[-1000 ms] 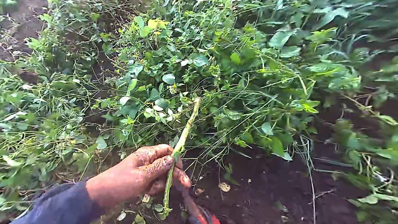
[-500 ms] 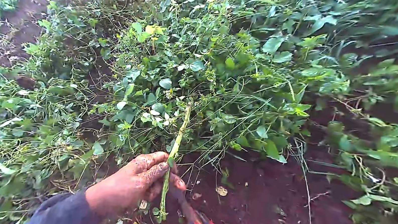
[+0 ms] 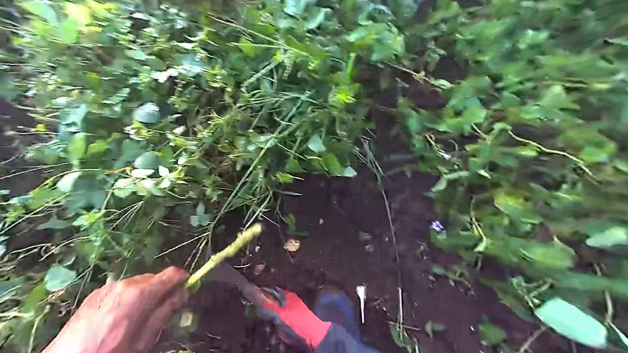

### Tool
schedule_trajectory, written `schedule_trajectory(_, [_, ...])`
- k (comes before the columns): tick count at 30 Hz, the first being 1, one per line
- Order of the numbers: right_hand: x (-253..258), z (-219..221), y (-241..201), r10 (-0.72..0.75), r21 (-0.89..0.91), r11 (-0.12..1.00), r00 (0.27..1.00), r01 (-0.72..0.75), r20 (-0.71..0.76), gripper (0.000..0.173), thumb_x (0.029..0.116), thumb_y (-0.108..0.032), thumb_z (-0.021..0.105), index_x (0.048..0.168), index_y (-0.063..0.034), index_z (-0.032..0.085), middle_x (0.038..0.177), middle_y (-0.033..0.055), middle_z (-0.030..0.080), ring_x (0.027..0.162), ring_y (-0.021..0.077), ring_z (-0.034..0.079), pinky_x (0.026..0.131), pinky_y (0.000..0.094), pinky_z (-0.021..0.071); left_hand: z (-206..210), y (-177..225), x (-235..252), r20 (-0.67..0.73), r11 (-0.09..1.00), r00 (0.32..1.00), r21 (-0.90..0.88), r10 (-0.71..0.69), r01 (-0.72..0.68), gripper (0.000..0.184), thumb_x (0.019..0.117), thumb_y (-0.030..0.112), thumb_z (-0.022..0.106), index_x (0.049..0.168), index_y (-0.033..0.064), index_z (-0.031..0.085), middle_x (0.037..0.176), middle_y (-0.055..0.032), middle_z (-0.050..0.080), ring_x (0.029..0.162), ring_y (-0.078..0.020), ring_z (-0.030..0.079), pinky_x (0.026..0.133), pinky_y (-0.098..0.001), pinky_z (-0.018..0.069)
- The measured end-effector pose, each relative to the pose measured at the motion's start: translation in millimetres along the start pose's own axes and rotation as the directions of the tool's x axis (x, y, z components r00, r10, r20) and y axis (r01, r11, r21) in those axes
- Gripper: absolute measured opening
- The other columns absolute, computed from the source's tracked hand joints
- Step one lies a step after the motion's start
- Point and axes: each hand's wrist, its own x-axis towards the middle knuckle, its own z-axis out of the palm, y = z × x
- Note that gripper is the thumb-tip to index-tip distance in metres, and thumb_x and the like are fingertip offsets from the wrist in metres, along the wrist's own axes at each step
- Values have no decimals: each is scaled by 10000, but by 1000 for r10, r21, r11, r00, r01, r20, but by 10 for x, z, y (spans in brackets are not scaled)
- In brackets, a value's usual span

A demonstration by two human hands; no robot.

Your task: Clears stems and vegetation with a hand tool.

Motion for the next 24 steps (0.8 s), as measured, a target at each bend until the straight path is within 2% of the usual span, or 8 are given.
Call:
schedule_trajectory(1, [-2, -1, -24, -1, -6, 1000, 1000, 1, 4, 495, 1010, -398, 628, 1421, -133, 554, 948, 106, 693, 691, 194, 661, 640, 386, 585, 28, -2, 2, 53, 1000, 998, 22, 17, -18, 286, 1030, 344, 563, 1126, 131, 728, 808, -93, 724, 694, -296, 713, 603, -564, 568])
schedule_trajectory(4, [11, 16, -21, 0, -14, 1000, 1000, 0, 2, 507, 997, -396, 649, 1423, -135, 557, 959, 113, 698, 698, 199, 666, 652, 395, 588, 167, -7, 21, 125, 1000, 992, -2, 20, -20, 264, 1035, 338, 568, 1120, 141, 723, 816, -76, 723, 697, -276, 708, 608, -546, 570])
schedule_trajectory(7, [34, 3, -8, 14, -1, 1000, 1000, -14, 4, 519, 999, -370, 653, 1447, -136, 534, 973, 124, 697, 705, 204, 668, 662, 395, 588, 286, 5, 68, 83, 998, 995, -3, 56, -56, 261, 1013, 362, 573, 1071, 164, 732, 773, -38, 714, 656, -234, 700, 568, -510, 567])
schedule_trajectory(10, [62, 6, 31, 31, 27, 999, 999, -32, 19, 524, 1000, -392, 648, 1451, -154, 527, 943, 116, 699, 666, 198, 672, 613, 379, 595, 379, 6, 80, 8, 996, 996, 16, 84, -84, 273, 1001, 413, 548, 1006, 204, 723, 718, 21, 679, 611, -168, 672, 525, -444, 558])
schedule_trajectory(15, [63, 4, 9, 72, 26, 997, 997, -73, 27, 530, 1005, -399, 640, 1470, -179, 511, 932, 102, 700, 645, 193, 660, 583, 369, 580, 374, 30, 93, 5, 995, 996, 26, 92, -92, 275, 1007, 408, 535, 992, 202, 718, 719, 30, 671, 615, -155, 665, 528, -421, 554])
schedule_trajectory(24, [55, -17, 8, 54, 68, 996, 998, -56, 32, 555, 978, -419, 679, 1459, -188, 524, 893, 94, 691, 634, 195, 658, 564, 374, 581, 370, 60, 114, -1, 996, 996, 31, 88, -88, 273, 999, 406, 547, 994, 200, 726, 724, 24, 679, 621, -162, 673, 527, -431, 554])
